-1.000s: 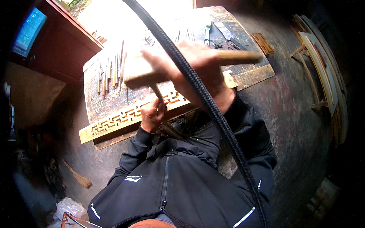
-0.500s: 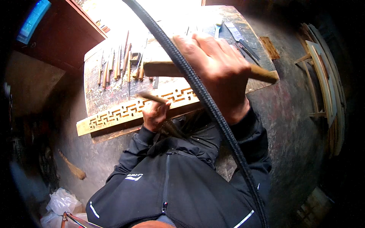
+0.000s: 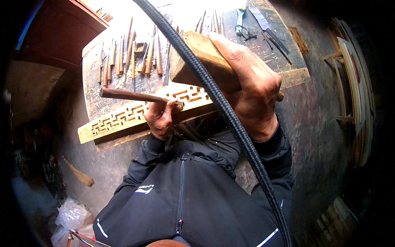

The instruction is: The person carves a decorative geometric pattern into a wooden board using a chisel and a mallet. They strike the chisel repeatedly to remove small sections of wood and occasionally wipe shavings away by hand.

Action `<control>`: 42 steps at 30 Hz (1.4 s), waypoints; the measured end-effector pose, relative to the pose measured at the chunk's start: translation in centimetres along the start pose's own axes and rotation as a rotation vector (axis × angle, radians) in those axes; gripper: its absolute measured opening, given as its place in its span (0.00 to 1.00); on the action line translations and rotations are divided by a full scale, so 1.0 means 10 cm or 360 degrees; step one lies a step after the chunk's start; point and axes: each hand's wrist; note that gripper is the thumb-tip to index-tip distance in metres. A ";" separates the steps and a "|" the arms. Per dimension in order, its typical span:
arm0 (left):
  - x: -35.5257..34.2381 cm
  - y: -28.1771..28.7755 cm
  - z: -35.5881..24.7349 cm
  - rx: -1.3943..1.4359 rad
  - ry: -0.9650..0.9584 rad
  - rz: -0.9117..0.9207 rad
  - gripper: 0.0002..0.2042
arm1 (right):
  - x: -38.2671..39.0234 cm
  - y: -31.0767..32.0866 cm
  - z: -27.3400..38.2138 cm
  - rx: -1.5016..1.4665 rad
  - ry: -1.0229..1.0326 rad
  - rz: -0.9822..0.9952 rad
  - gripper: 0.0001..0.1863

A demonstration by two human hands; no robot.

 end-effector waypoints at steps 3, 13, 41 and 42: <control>-0.01 -0.01 -0.05 -0.0037 -0.0040 0.0015 0.10 | 0.02 -0.02 -0.03 -0.0033 -0.0012 0.0024 0.37; -0.04 -0.01 -0.11 -0.0243 -0.0059 0.0031 0.08 | -0.02 -0.08 -0.03 -0.0098 -0.0036 0.0031 0.36; -0.15 -0.06 -0.31 -0.0663 -0.0311 0.0097 0.07 | -0.01 -0.05 -0.04 -0.0076 0.0020 0.0083 0.38; -0.16 -0.06 -0.29 -0.0708 -0.0341 0.0123 0.07 | -0.01 -0.05 -0.04 -0.0078 0.0020 0.0074 0.38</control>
Point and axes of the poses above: each hand's wrist, its own x-axis away from the middle knuckle, its own y-axis out of the back of the hand, z = x × y, and after that the axes turned 6 degrees about y, right-handed
